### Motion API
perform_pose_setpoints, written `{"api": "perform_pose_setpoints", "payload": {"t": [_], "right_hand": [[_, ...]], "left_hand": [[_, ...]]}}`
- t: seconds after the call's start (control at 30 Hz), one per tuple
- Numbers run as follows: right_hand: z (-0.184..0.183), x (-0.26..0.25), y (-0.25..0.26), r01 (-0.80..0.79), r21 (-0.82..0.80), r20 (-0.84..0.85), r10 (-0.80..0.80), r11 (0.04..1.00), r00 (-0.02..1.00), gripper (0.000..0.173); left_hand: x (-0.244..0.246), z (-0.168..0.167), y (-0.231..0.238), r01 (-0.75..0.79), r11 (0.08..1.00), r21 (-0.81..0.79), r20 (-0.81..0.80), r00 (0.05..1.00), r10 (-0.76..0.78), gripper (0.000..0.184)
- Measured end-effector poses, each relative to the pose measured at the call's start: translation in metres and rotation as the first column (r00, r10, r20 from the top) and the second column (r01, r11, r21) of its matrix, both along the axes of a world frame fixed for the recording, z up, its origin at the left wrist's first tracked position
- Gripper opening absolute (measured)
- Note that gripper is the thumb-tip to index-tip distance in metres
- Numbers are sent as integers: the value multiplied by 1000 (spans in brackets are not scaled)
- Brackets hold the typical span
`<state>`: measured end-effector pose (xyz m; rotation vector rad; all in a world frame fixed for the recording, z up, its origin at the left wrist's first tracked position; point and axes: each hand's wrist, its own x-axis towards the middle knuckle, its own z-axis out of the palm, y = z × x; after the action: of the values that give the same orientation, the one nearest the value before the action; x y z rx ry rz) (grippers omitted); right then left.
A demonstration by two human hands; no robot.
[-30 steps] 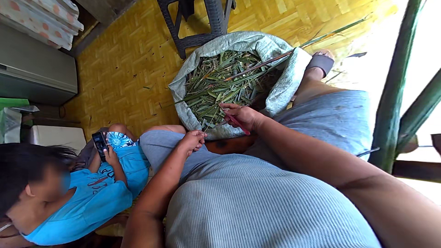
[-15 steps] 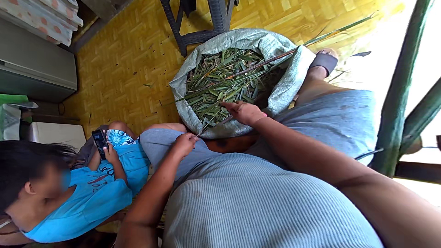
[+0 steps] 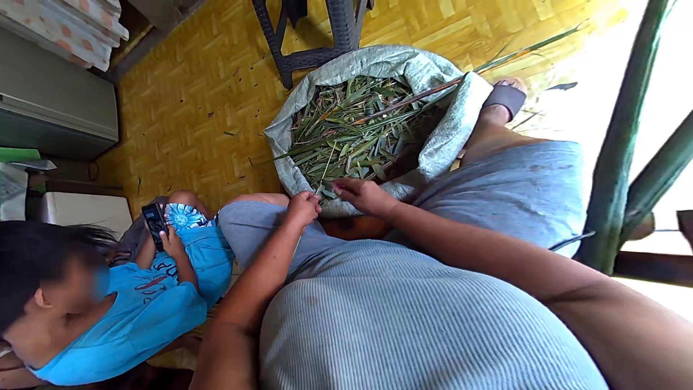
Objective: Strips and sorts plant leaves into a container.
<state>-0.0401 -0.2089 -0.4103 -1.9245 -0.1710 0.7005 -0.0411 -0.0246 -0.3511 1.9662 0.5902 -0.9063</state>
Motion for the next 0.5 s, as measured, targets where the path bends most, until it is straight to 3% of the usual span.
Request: {"api": "perform_pose_setpoints", "payload": {"t": [0.3, 0.5], "right_hand": [[1, 2, -1, -82, -68, 74, 87, 994, 993, 42], [-11, 17, -17, 96, -134, -46, -103, 986, 994, 45]], "left_hand": [[8, 2, -19, -31, 998, -60, 8, 999, 32, 27], [-1, 2, -10, -11, 997, -71, 10, 1000, 12, 27]]}}
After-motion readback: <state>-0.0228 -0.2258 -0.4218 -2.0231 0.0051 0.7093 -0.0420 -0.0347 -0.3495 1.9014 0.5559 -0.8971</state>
